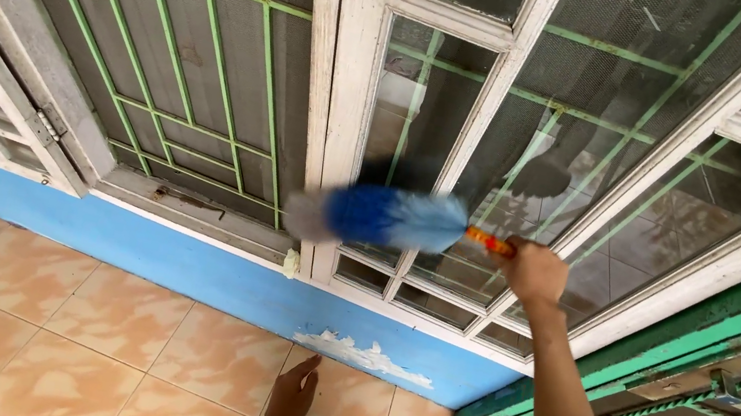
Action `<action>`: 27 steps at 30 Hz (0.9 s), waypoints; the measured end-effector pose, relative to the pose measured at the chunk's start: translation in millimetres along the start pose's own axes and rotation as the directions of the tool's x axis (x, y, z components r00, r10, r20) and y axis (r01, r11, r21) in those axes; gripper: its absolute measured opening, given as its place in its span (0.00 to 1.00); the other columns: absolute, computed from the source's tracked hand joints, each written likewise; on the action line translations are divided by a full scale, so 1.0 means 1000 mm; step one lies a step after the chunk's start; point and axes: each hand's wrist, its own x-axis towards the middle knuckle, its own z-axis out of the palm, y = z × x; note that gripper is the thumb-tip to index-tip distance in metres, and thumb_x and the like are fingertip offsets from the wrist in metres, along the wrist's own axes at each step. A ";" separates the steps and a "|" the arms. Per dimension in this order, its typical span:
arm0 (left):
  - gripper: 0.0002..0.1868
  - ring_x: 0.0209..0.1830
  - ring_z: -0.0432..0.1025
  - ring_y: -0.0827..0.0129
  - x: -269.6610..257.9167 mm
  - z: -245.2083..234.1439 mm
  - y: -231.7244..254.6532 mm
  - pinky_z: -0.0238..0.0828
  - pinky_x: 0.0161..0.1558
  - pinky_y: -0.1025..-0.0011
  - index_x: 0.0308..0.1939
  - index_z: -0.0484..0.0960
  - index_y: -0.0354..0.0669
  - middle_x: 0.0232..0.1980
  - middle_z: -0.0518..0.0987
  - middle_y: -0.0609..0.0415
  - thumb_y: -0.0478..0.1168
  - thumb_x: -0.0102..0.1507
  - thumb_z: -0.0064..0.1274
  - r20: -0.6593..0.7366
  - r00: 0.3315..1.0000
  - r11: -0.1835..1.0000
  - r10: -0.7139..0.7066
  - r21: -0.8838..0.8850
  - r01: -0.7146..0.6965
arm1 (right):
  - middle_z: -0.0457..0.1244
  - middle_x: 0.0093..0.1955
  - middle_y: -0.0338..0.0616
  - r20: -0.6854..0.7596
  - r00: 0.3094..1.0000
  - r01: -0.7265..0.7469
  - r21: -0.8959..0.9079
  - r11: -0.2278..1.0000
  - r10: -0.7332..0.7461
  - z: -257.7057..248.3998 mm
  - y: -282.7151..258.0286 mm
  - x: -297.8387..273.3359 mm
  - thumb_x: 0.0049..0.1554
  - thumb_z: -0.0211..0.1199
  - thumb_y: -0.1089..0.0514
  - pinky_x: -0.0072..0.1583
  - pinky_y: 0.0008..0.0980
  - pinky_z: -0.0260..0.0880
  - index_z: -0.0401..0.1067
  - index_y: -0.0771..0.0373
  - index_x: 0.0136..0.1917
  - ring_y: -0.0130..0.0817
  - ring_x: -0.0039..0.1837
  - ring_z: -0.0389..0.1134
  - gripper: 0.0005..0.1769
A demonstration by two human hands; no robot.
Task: The person uses a blue duster to clean the glass panes and frames of a window with green security bars. The person moves the duster across the window surface in repeated strokes, covering multiple sections of the window.
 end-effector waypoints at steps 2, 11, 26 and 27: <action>0.23 0.73 0.71 0.65 0.000 0.005 -0.001 0.68 0.72 0.69 0.68 0.77 0.47 0.72 0.76 0.56 0.42 0.69 0.44 -0.003 1.000 1.000 -0.002 -0.014 0.002 | 0.63 0.28 0.26 -0.145 0.989 0.020 0.108 0.994 -0.005 -0.013 0.007 0.007 0.57 0.58 0.25 0.28 0.25 0.57 0.79 0.41 0.48 0.25 0.30 0.62 0.24; 0.23 0.73 0.71 0.66 -0.011 0.002 0.005 0.67 0.73 0.68 0.68 0.78 0.48 0.71 0.78 0.58 0.44 0.69 0.44 -0.002 1.000 1.000 -0.025 0.012 0.025 | 0.63 0.29 0.38 -0.411 0.901 0.129 0.555 0.822 0.137 -0.005 0.020 0.035 0.63 0.61 0.33 0.30 0.30 0.57 0.76 0.60 0.50 0.29 0.29 0.59 0.27; 0.24 0.74 0.70 0.67 -0.030 0.021 0.016 0.66 0.74 0.68 0.69 0.77 0.49 0.72 0.76 0.59 0.45 0.69 0.43 -0.013 0.999 0.999 -0.050 -0.008 0.050 | 0.56 0.28 0.25 0.038 0.997 0.070 -0.124 0.990 -0.066 -0.044 0.053 0.010 0.59 0.50 0.23 0.29 0.18 0.53 0.75 0.39 0.54 0.20 0.27 0.53 0.27; 0.25 0.74 0.69 0.68 -0.029 0.023 0.018 0.66 0.74 0.68 0.69 0.76 0.48 0.72 0.76 0.59 0.45 0.69 0.42 -0.015 0.999 0.999 -0.033 -0.004 0.033 | 0.55 0.25 0.25 -0.146 0.986 0.067 -0.066 0.996 -0.076 -0.057 0.061 0.013 0.56 0.51 0.22 0.27 0.20 0.44 0.78 0.38 0.61 0.20 0.24 0.50 0.32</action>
